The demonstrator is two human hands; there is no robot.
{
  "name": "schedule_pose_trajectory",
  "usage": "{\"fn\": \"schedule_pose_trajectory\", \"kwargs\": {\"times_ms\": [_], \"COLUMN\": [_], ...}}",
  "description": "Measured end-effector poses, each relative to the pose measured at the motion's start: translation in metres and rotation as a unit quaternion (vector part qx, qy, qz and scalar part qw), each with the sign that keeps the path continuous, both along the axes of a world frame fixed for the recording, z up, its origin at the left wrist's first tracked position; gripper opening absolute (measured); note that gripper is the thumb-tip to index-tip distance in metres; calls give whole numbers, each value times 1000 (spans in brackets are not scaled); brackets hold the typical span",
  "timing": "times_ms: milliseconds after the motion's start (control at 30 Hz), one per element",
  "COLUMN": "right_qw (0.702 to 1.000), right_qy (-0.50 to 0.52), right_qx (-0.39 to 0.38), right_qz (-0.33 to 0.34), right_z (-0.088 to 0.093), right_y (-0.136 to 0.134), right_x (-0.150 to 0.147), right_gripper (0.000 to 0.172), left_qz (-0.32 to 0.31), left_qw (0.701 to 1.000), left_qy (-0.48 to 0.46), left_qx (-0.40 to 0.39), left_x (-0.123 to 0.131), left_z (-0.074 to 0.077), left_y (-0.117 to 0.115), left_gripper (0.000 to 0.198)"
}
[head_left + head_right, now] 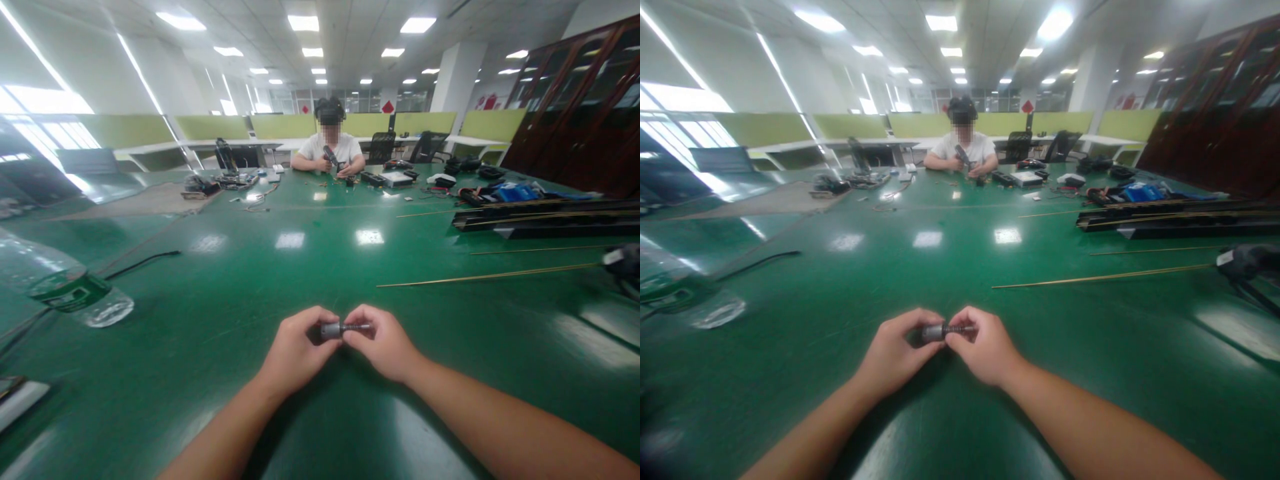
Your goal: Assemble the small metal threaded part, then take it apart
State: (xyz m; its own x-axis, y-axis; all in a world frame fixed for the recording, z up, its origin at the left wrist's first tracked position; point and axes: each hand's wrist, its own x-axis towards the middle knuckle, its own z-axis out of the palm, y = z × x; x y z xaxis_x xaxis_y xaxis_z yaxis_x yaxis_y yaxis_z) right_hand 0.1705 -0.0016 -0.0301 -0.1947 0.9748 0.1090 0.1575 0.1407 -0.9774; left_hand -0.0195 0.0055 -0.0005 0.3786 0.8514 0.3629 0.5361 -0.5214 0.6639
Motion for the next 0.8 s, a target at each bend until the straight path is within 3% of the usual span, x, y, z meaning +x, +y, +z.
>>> {"fn": "schedule_pose_trajectory", "kwargs": {"times_ms": [800], "right_qw": [1000], "right_qy": [-14], "right_qx": [4], "right_qz": [-7], "right_z": [2], "right_y": [0], "right_x": [0], "right_gripper": [9], "left_qz": [-1], "left_qw": [1000], "left_qy": [-4], "left_qx": [5], "left_x": [0], "left_z": [3], "left_y": [1], "left_gripper": [11]}}
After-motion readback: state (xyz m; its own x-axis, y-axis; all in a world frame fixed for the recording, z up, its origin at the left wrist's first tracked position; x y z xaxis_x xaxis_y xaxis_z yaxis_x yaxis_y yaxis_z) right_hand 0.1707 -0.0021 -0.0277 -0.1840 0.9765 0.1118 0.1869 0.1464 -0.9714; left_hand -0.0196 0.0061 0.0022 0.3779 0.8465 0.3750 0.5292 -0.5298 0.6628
